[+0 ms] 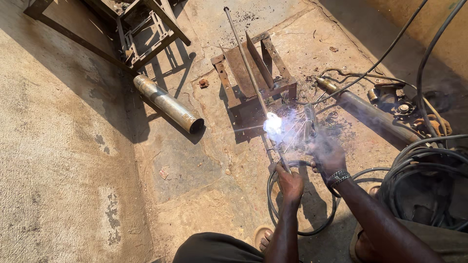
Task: The person sits on the ground and arc-welds a metal rod onto a rusty metal frame using an electrode holder, producing sparks at the joint. Between welds they reposition the rod, chip at the weld area with a hand tool, and use pliers to hold pieces in place.
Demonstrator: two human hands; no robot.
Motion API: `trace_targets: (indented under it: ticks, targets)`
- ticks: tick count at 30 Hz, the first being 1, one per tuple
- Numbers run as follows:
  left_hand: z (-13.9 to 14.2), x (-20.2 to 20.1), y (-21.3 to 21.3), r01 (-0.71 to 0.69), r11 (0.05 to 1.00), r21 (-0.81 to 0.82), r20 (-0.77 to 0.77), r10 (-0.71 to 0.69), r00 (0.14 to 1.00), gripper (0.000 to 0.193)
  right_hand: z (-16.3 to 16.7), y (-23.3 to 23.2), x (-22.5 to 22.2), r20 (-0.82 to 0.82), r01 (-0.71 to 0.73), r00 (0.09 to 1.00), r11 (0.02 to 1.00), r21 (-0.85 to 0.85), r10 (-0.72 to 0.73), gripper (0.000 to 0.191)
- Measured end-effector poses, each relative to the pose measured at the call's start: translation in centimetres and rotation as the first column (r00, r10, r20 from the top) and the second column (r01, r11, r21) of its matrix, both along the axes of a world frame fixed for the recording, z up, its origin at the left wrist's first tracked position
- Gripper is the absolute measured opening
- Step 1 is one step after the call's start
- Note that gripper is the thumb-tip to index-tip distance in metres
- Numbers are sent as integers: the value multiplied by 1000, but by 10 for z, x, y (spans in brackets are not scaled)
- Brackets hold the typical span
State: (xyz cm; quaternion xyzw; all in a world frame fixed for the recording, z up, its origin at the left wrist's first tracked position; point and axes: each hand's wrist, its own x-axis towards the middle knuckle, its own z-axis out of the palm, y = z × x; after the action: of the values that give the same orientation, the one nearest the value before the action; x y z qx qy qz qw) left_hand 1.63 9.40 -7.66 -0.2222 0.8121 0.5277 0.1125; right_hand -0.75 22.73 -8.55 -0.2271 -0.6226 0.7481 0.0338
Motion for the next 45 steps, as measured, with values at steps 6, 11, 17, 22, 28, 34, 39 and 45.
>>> trace_targets:
  ticks: [6,11,17,22,28,34,39,45]
  targets:
    - [4,1,-2,30,999,-15,-23,-30,999,58,12,-6,-4,33,-13,999,1000,-10,14,85]
    - [-1,1,-2,20,1000,-11,-12,-20,1000,58,14,-9,-5,92,0,996,999,-50,4,78]
    - [-6,-2,-4,40,999,19,-36,-40,999,79,15,-9,-6,45,-5,999,994,-113,11,79]
    - [0,0,-3,32,999,1,61,-32,998,72,23,-10,-3,39,-22,999,991,-129,27,82]
    - [-5,0,-2,15,1000,-16,21,-15,1000,69,27,-10,0,32,-8,999,991,-132,12,80]
    - [-8,0,-1,16,1000,-12,75,-16,997,66,22,-7,3,-2,-25,1000,988,-149,25,80]
    - [-6,-1,-1,6,1000,-2,155,-6,988,69,19,-2,1,-43,-23,999,978,-208,14,78]
    - [-13,1,-1,27,1000,-8,110,-26,994,60,14,6,-2,-26,17,999,964,-266,-24,77]
